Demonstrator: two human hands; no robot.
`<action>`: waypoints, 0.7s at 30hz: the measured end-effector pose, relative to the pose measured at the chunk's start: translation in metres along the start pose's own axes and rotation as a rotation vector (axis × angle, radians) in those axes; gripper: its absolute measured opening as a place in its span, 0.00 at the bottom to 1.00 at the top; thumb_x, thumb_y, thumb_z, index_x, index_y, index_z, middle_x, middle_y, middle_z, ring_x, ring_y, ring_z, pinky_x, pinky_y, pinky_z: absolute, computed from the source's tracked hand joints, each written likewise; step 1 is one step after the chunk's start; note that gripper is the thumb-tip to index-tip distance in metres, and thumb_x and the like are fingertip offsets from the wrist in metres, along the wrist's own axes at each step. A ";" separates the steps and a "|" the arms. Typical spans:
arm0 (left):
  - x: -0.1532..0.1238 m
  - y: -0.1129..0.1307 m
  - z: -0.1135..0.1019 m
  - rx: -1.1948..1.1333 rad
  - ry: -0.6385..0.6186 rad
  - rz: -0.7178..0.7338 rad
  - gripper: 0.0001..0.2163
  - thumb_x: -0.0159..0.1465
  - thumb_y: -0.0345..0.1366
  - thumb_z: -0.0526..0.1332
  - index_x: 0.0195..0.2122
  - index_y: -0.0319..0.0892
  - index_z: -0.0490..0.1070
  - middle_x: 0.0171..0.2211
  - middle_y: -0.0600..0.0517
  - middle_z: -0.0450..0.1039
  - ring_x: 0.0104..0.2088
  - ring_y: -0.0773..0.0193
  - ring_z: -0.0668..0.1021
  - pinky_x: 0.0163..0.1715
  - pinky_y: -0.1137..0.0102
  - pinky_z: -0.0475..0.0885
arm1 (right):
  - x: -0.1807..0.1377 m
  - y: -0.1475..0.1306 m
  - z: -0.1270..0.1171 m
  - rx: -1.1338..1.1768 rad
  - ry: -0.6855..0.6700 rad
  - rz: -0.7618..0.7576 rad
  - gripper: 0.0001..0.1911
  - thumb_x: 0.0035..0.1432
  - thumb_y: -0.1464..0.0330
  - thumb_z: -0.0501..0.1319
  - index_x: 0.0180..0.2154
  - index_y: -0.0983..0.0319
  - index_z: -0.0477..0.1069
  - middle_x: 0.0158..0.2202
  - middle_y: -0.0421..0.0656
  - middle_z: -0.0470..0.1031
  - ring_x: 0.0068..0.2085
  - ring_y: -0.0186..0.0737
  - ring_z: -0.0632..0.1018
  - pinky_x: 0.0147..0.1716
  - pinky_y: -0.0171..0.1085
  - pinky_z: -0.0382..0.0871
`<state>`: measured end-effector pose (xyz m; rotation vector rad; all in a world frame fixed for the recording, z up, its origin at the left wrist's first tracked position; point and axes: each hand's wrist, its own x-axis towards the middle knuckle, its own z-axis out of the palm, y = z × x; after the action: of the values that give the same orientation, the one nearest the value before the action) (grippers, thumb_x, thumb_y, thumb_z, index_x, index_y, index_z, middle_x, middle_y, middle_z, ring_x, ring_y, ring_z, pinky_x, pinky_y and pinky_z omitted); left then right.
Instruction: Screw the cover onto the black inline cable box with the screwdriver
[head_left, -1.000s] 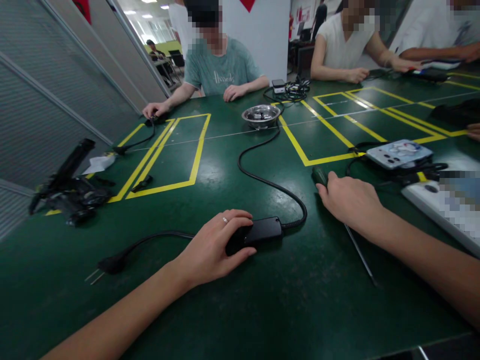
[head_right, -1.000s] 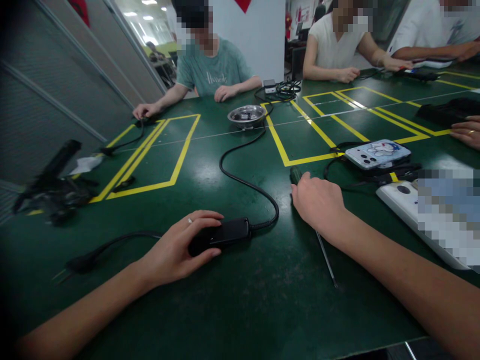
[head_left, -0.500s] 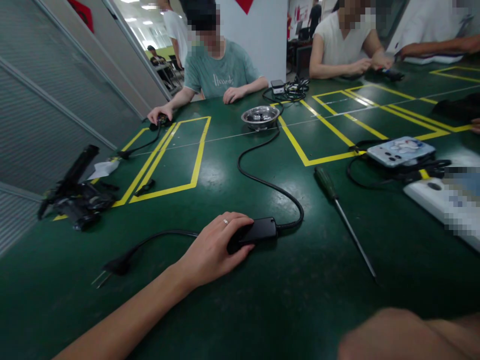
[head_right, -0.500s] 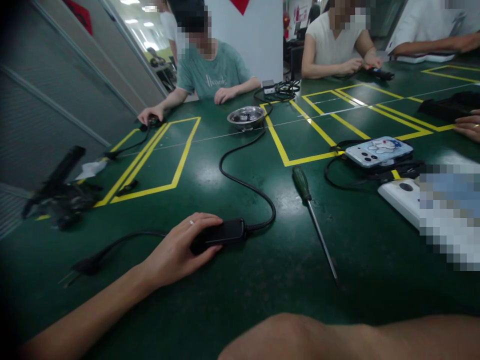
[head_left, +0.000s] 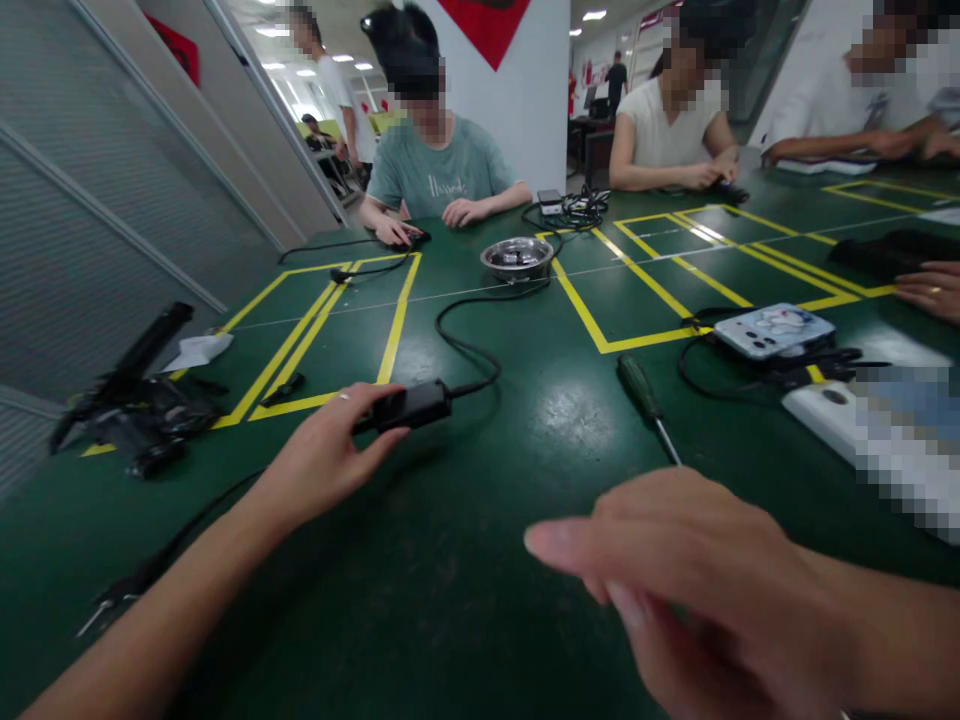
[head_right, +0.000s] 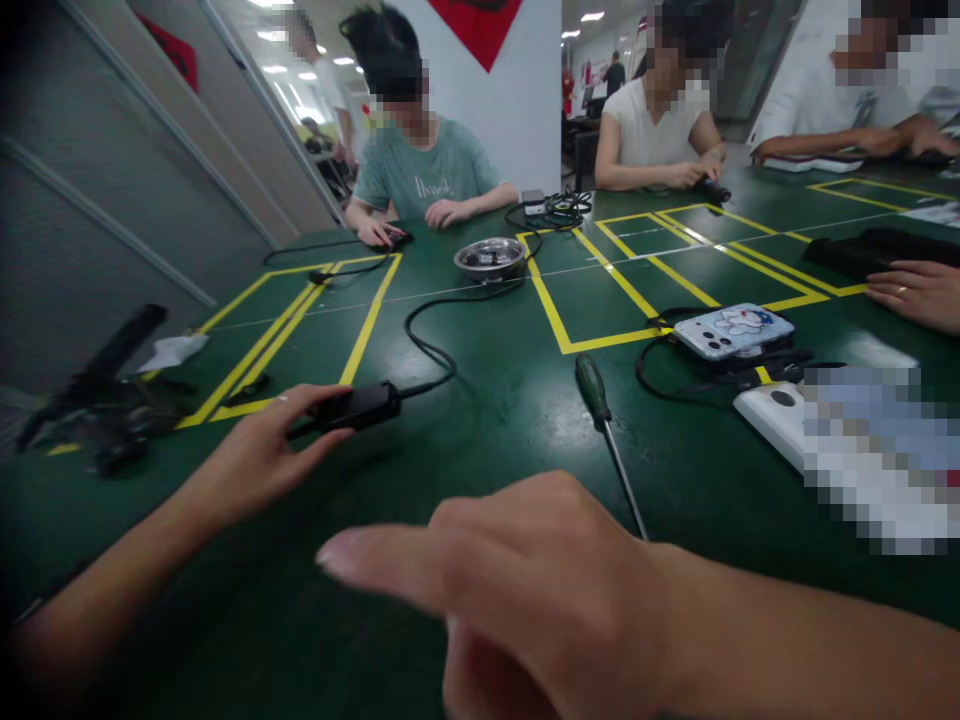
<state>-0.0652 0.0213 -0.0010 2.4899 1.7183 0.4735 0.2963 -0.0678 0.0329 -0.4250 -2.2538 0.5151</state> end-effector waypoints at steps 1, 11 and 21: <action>0.003 -0.016 -0.004 0.041 0.023 -0.048 0.24 0.65 0.46 0.57 0.60 0.43 0.61 0.51 0.46 0.70 0.49 0.53 0.74 0.50 0.59 0.70 | 0.009 0.005 0.001 0.011 0.051 0.002 0.27 0.55 0.77 0.56 0.58 0.63 0.63 0.28 0.37 0.74 0.27 0.32 0.74 0.27 0.33 0.69; 0.008 -0.111 0.007 0.051 -0.039 -0.368 0.28 0.63 0.51 0.58 0.58 0.38 0.65 0.51 0.44 0.70 0.44 0.55 0.76 0.42 0.65 0.71 | 0.013 0.033 0.022 -0.038 -0.163 0.046 0.21 0.53 0.78 0.56 0.49 0.65 0.69 0.31 0.39 0.72 0.27 0.31 0.68 0.25 0.35 0.59; 0.005 -0.034 -0.008 -0.015 0.131 -0.300 0.24 0.64 0.53 0.56 0.55 0.43 0.67 0.48 0.48 0.72 0.47 0.52 0.75 0.47 0.62 0.70 | 0.045 0.050 0.043 0.120 -0.066 0.503 0.23 0.64 0.64 0.56 0.58 0.64 0.66 0.43 0.47 0.77 0.34 0.36 0.75 0.35 0.38 0.69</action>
<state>-0.0968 0.0379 -0.0007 2.1785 2.0816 0.6279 0.2418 -0.0143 0.0099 -0.9318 -2.1575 0.9254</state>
